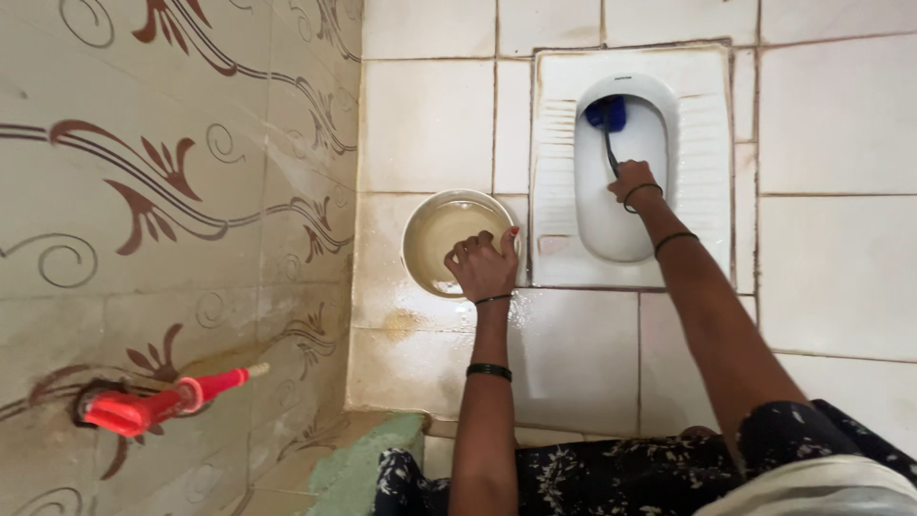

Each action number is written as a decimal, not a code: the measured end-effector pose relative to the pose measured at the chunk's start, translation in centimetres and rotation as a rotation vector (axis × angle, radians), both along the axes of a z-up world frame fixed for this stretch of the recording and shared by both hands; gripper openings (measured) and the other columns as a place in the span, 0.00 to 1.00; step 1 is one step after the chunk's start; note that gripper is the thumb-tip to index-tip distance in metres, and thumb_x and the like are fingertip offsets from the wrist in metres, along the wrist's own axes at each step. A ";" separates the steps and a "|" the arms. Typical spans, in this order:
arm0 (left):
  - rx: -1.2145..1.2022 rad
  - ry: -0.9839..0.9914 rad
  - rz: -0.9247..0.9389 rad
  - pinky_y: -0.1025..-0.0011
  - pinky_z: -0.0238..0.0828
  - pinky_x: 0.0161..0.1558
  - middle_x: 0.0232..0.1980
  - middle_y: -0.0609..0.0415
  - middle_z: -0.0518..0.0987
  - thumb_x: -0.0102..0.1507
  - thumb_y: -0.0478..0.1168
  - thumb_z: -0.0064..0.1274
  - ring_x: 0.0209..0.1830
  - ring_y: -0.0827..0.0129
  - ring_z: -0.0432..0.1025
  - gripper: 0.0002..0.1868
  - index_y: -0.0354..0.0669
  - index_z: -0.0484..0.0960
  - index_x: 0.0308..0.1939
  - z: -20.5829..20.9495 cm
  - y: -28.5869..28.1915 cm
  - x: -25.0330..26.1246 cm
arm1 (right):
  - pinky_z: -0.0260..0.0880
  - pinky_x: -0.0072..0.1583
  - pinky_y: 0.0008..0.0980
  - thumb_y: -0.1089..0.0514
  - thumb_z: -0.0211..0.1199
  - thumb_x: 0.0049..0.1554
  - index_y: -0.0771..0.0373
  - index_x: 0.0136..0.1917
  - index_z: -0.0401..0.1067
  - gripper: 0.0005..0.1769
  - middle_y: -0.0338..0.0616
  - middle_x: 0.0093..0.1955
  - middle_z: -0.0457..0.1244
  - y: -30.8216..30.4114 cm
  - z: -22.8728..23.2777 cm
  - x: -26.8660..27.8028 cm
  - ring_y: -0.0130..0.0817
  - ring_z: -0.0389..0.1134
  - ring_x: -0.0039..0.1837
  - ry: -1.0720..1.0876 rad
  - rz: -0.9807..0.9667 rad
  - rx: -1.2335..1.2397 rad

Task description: The person cleans a squat toilet by scrubbing it with a brush, pouring water from a bucket, and applying cleaning liquid from a yellow container.

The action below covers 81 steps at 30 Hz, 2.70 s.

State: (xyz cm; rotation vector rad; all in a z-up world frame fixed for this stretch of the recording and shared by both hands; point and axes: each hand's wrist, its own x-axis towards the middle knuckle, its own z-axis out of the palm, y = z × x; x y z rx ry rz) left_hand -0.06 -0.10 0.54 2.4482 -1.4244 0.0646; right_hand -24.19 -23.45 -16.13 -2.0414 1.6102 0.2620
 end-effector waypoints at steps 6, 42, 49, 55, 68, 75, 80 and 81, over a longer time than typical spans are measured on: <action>-0.010 -0.008 -0.010 0.52 0.61 0.56 0.35 0.45 0.84 0.67 0.64 0.47 0.42 0.54 0.74 0.30 0.41 0.87 0.33 0.2 -0.2 0.0 | 0.74 0.54 0.41 0.59 0.66 0.51 0.69 0.40 0.80 0.09 0.54 0.36 0.71 2.5 0.8 -1.2 0.46 0.74 0.41 0.017 0.232 -0.091; -0.070 0.027 0.000 0.51 0.61 0.56 0.33 0.47 0.84 0.66 0.63 0.50 0.43 0.54 0.74 0.29 0.41 0.87 0.31 -0.3 0.1 -0.1 | 0.74 0.47 0.42 0.58 0.56 0.66 0.60 0.56 0.82 0.14 0.46 0.55 0.73 5.4 1.2 -1.3 0.42 0.75 0.54 0.587 0.264 -0.120; -0.102 -0.009 -0.011 0.53 0.60 0.55 0.35 0.44 0.83 0.66 0.61 0.49 0.44 0.53 0.74 0.26 0.42 0.87 0.33 -1.4 0.2 0.0 | 0.69 0.55 0.55 0.61 0.62 0.61 0.66 0.60 0.79 0.15 0.51 0.54 0.73 6.2 0.1 -0.5 0.47 0.74 0.53 1.089 0.679 -0.206; -0.045 0.019 -0.019 0.52 0.61 0.58 0.35 0.45 0.84 0.67 0.62 0.50 0.44 0.54 0.74 0.28 0.41 0.87 0.34 -0.3 0.2 -0.1 | 0.75 0.51 0.38 0.63 0.64 0.58 0.60 0.53 0.82 0.11 0.42 0.52 0.75 4.8 1.5 -1.8 0.39 0.78 0.53 0.639 0.346 0.064; -0.001 0.006 -0.022 0.53 0.61 0.56 0.34 0.45 0.84 0.67 0.61 0.50 0.43 0.54 0.74 0.27 0.41 0.87 0.33 -0.4 0.1 -0.1 | 0.77 0.53 0.44 0.63 0.57 0.62 0.66 0.58 0.78 0.14 0.51 0.63 0.70 3.7 0.2 0.4 0.46 0.75 0.60 0.405 0.214 0.105; -0.062 -0.005 -0.009 0.52 0.60 0.56 0.33 0.46 0.83 0.66 0.61 0.49 0.43 0.54 0.74 0.27 0.42 0.86 0.31 -0.5 -0.1 -0.5 | 0.75 0.60 0.50 0.61 0.53 0.62 0.67 0.59 0.77 0.17 0.57 0.65 0.67 11.3 1.7 3.1 0.53 0.71 0.63 0.336 0.279 0.185; -0.038 -0.009 -0.018 0.53 0.60 0.56 0.33 0.47 0.83 0.67 0.62 0.48 0.44 0.54 0.74 0.27 0.42 0.87 0.32 -0.7 0.0 -0.2 | 0.78 0.52 0.42 0.57 0.57 0.58 0.70 0.59 0.76 0.20 0.62 0.50 0.73 2.3 0.3 -1.5 0.50 0.78 0.50 0.051 0.038 0.182; -0.021 0.001 -0.017 0.53 0.60 0.56 0.33 0.47 0.83 0.67 0.62 0.48 0.44 0.55 0.74 0.28 0.42 0.86 0.32 -0.7 -0.2 -0.2 | 0.77 0.53 0.43 0.57 0.60 0.55 0.69 0.57 0.76 0.20 0.60 0.49 0.72 2.9 0.3 -2.9 0.51 0.76 0.50 0.045 0.161 0.109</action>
